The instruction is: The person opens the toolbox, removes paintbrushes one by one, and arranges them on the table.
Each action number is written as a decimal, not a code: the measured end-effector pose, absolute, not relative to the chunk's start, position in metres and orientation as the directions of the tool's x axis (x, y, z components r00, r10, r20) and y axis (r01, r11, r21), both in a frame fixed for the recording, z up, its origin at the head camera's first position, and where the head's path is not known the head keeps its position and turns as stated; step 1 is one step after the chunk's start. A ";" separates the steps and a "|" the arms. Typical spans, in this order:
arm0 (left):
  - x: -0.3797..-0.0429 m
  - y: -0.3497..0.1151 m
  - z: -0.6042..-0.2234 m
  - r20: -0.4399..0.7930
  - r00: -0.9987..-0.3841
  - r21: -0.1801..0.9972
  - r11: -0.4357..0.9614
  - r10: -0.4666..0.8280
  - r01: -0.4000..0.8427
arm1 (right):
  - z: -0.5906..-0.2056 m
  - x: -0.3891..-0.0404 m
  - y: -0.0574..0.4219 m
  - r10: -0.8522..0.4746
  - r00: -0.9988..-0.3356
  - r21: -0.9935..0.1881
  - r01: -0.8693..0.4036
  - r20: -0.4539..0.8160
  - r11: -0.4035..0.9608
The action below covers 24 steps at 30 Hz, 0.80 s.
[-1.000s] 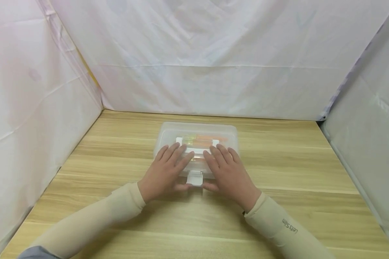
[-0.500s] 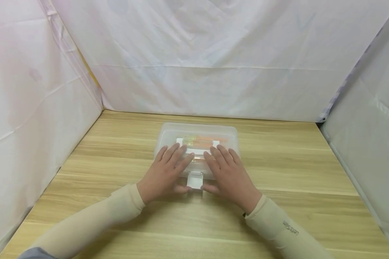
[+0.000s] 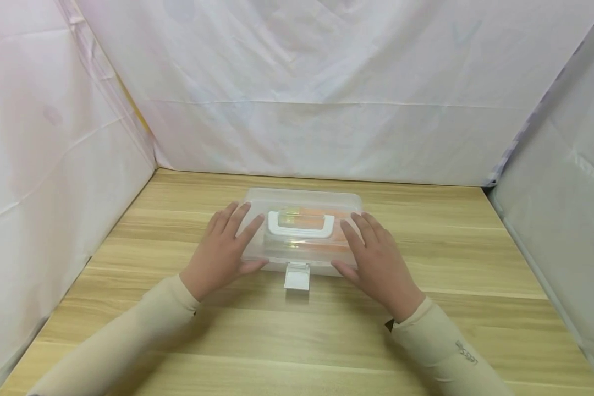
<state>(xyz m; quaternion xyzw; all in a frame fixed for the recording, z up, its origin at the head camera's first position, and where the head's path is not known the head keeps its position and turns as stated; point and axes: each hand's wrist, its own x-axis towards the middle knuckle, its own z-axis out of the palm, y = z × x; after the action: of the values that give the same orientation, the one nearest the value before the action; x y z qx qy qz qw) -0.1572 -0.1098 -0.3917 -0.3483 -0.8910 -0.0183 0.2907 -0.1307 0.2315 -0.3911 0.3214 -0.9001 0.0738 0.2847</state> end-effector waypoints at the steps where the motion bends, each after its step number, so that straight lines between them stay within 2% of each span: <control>1: -0.158 -0.112 -0.393 0.530 -0.595 -0.159 0.760 0.604 0.630 | -0.392 -0.131 0.233 -0.532 -0.641 0.041 -0.617 0.553 0.786; 7: -0.161 -0.119 -0.398 0.517 -0.621 -0.105 0.763 0.589 0.637 | -0.399 -0.131 0.237 -0.502 -0.687 -0.026 -0.603 0.526 0.797; 11: -0.163 -0.120 -0.402 0.506 -0.607 -0.085 0.736 0.613 0.672 | -0.404 -0.131 0.239 -0.487 -0.698 -0.060 -0.601 0.525 0.797; 18: -0.165 -0.117 -0.402 0.486 -0.549 -0.165 0.689 0.680 0.706 | -0.408 -0.133 0.240 -0.480 -0.663 -0.078 -0.628 0.574 0.774; 24: -0.165 -0.115 -0.402 0.497 -0.528 -0.172 0.675 0.688 0.717 | -0.408 -0.134 0.239 -0.471 -0.633 -0.090 -0.649 0.615 0.755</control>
<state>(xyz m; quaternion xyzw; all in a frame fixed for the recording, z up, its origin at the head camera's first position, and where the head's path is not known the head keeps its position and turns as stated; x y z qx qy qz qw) -0.1651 -0.1151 -0.4025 -0.4020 -0.8738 -0.0266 0.2724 -0.1341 0.2388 -0.4082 0.3144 -0.8904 0.1535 0.2911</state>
